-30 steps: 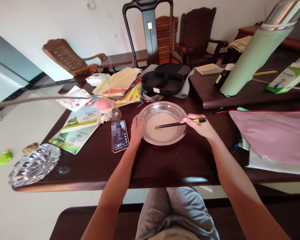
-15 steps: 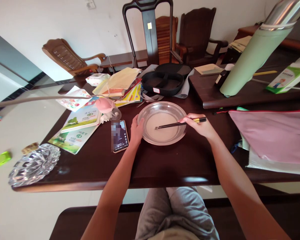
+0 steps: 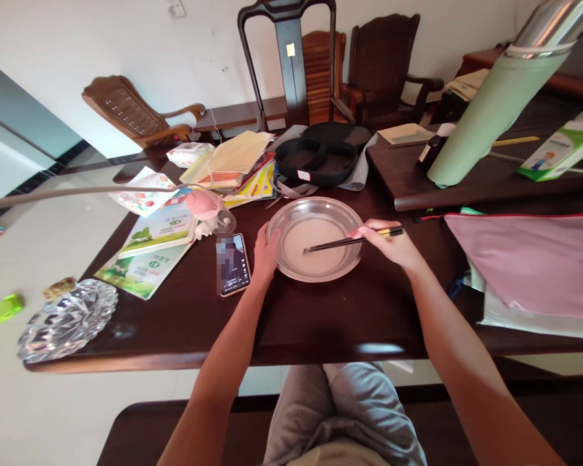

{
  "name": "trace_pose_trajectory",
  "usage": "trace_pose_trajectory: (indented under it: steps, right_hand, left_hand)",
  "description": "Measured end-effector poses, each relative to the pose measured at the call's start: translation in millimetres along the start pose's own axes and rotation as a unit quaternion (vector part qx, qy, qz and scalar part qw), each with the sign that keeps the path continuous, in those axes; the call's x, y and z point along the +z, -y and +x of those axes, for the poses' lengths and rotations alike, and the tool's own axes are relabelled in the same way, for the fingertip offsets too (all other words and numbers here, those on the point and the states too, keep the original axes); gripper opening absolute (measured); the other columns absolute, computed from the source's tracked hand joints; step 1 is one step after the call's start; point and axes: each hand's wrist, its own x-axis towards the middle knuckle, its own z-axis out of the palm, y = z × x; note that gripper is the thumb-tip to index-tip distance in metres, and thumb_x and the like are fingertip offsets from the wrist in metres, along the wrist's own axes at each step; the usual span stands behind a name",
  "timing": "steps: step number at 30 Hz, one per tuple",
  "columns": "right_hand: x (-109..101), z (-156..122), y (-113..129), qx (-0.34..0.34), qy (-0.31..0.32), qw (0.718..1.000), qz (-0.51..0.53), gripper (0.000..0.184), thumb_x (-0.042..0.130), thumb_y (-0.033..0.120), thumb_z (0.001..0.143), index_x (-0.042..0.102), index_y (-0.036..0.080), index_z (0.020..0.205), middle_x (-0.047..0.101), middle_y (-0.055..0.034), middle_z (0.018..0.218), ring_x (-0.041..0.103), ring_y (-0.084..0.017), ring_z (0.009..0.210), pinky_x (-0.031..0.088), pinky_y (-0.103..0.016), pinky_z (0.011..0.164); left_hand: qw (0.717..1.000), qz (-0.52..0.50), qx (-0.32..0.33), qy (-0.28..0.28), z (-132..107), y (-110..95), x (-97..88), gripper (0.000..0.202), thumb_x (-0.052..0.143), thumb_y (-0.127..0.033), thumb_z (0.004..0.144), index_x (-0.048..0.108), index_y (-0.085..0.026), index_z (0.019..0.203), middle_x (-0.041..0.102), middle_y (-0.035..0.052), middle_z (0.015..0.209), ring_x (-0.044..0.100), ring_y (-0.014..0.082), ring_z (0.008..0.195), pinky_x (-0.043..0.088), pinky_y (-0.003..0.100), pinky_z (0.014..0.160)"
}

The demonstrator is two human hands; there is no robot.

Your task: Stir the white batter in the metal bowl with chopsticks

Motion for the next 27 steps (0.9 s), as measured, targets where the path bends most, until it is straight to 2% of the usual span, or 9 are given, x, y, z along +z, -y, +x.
trace_pose_trajectory:
  steps: [3, 7, 8, 11, 15, 17, 22, 23, 27]
  right_hand:
    - [0.9, 1.6, -3.0, -0.013, -0.025, 0.999, -0.024, 0.04, 0.07, 0.064, 0.086, 0.08, 0.025, 0.081, 0.083, -0.0051, 0.089, 0.078, -0.026, 0.089, 0.058, -0.037, 0.082]
    - [-17.5, -0.5, -3.0, -0.021, -0.142, 0.99, -0.016, 0.045, 0.065, 0.062, 0.09, 0.075, 0.024, 0.068, 0.08, -0.0046, 0.075, 0.076, -0.025, 0.078, 0.058, -0.04, 0.085]
    - [-21.1, -1.3, -2.2, -0.02, -0.148, 0.989, -0.005, 0.047, 0.064, 0.063, 0.09, 0.073, 0.024, 0.064, 0.078, -0.0047, 0.071, 0.076, -0.025, 0.076, 0.058, -0.04, 0.085]
    - [-19.9, -2.6, 0.6, -0.007, -0.096, 0.995, 0.018, 0.048, 0.066, 0.064, 0.089, 0.072, 0.024, 0.062, 0.078, -0.0049, 0.069, 0.076, -0.024, 0.073, 0.058, -0.039, 0.082]
    - [-1.1, -0.4, 0.6, -0.005, 0.003, 1.0, -0.005, 0.04, 0.07, 0.063, 0.085, 0.08, 0.025, 0.077, 0.083, -0.0054, 0.083, 0.078, -0.025, 0.083, 0.059, -0.036, 0.079]
    - [2.5, 1.0, -1.1, -0.015, -0.004, 1.0, -0.022, 0.039, 0.07, 0.062, 0.085, 0.08, 0.025, 0.081, 0.083, -0.0053, 0.089, 0.078, -0.025, 0.087, 0.058, -0.036, 0.079]
    - [-16.3, 0.1, -2.4, -0.024, -0.146, 0.989, -0.011, 0.043, 0.067, 0.062, 0.089, 0.075, 0.025, 0.069, 0.079, -0.0043, 0.076, 0.076, -0.024, 0.079, 0.057, -0.039, 0.086]
    - [-19.9, -0.6, -1.5, -0.023, -0.153, 0.988, 0.002, 0.046, 0.066, 0.063, 0.089, 0.073, 0.025, 0.064, 0.078, -0.0042, 0.072, 0.075, -0.024, 0.076, 0.057, -0.039, 0.085]
    - [-16.3, -2.1, 2.6, 0.004, -0.068, 0.997, 0.034, 0.048, 0.067, 0.065, 0.087, 0.072, 0.024, 0.062, 0.078, -0.0045, 0.069, 0.075, -0.023, 0.071, 0.058, -0.038, 0.081]
  left_hand:
    - [1.0, -0.006, -0.001, 0.002, 0.9, 1.3, -0.3, 0.045, 0.065, -0.037, 0.09, 0.063, -0.019, 0.131, 0.068, 0.0137, 0.137, 0.062, 0.0295, 0.128, 0.044, 0.044, 0.114]
    - [1.0, -0.006, 0.003, 0.005, 2.2, 3.8, -3.4, 0.046, 0.067, -0.038, 0.089, 0.063, -0.02, 0.132, 0.068, 0.0132, 0.137, 0.062, 0.0302, 0.129, 0.045, 0.045, 0.114]
    - [1.0, -0.006, 0.005, 0.005, 2.5, 4.5, -4.0, 0.046, 0.068, -0.039, 0.089, 0.063, -0.02, 0.131, 0.068, 0.0126, 0.136, 0.062, 0.0301, 0.13, 0.044, 0.045, 0.115]
    - [1.0, -0.009, 0.009, 0.005, 2.9, 6.1, -4.1, 0.046, 0.069, -0.04, 0.089, 0.064, -0.021, 0.131, 0.069, 0.0122, 0.136, 0.061, 0.0303, 0.131, 0.044, 0.044, 0.115]
    - [1.0, -0.012, 0.01, 0.0, 3.0, 6.4, -1.1, 0.046, 0.069, -0.04, 0.089, 0.064, -0.021, 0.131, 0.068, 0.0127, 0.136, 0.061, 0.0305, 0.132, 0.044, 0.044, 0.116]
    - [1.0, -0.013, 0.007, -0.001, 2.9, 6.2, 0.0, 0.046, 0.068, -0.04, 0.089, 0.064, -0.021, 0.131, 0.068, 0.0127, 0.136, 0.061, 0.0303, 0.132, 0.043, 0.044, 0.116]
    - [1.0, -0.007, 0.005, -0.003, 2.8, 5.5, -1.2, 0.044, 0.067, -0.037, 0.09, 0.064, -0.02, 0.13, 0.067, 0.0128, 0.138, 0.06, 0.0297, 0.133, 0.042, 0.044, 0.117]
    - [1.0, -0.004, 0.004, -0.003, 2.7, 5.2, -1.6, 0.044, 0.066, -0.036, 0.09, 0.064, -0.02, 0.13, 0.066, 0.0134, 0.139, 0.06, 0.0298, 0.133, 0.042, 0.044, 0.117]
    - [1.0, 0.0, 0.001, 0.002, 2.2, 4.1, -1.2, 0.044, 0.063, -0.033, 0.091, 0.062, -0.018, 0.132, 0.066, 0.0142, 0.14, 0.06, 0.0295, 0.132, 0.042, 0.044, 0.116]
